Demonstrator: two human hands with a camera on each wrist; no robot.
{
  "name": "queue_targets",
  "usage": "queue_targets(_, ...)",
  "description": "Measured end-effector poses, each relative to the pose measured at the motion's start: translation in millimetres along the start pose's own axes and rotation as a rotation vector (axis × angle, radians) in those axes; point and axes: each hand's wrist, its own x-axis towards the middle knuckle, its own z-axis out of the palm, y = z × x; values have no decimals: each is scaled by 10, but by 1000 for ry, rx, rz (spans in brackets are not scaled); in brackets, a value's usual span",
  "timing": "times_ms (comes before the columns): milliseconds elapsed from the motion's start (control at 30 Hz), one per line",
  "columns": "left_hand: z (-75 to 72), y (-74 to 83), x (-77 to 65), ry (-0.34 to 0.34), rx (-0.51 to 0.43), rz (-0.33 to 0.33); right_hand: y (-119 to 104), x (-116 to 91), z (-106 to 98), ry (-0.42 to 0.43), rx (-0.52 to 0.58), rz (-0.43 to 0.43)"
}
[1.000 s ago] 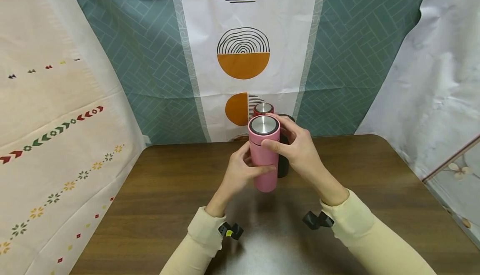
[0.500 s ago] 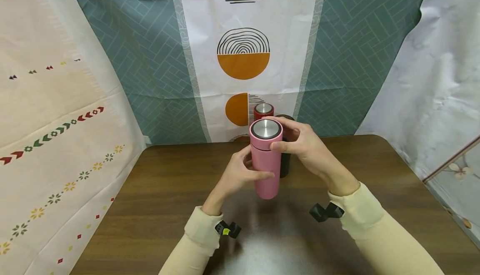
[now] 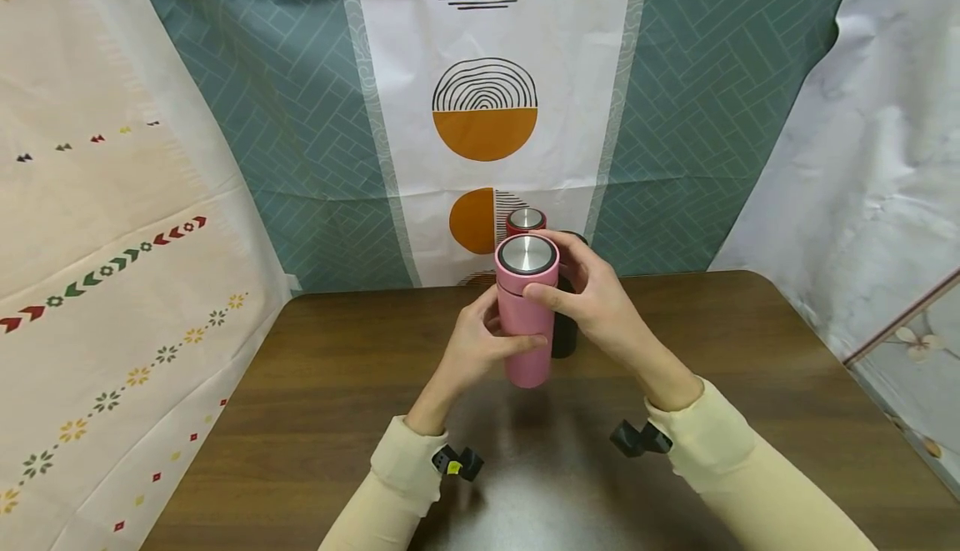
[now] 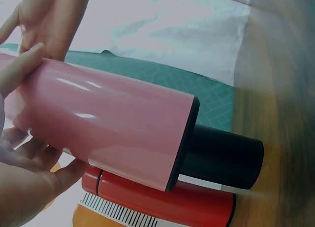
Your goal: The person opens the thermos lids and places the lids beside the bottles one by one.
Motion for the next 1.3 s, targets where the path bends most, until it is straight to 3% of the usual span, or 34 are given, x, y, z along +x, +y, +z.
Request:
queue_targets(167, -1, -6, -2, -23, 1, -3, 11, -1, 24, 33, -7, -21)
queue_targets(433, 4, 17, -14, -23, -9, 1, -9, 26, -37, 8, -26, 3)
queue_targets(733, -36, 23, -10, -53, 0, -10, 41, 79, -125, -138, 132, 23)
queue_targets(867, -44, 23, -4, -58, -5, -8, 51, 81, -141, -174, 134, 20)
queue_targets(1100, -38, 31, -4, -16, -1, -2, 24, 43, -25, -55, 12, -55)
queue_targets(1300, -27, 27, -7, -26, -11, -13, -9, 35, -7, -9, -31, -44)
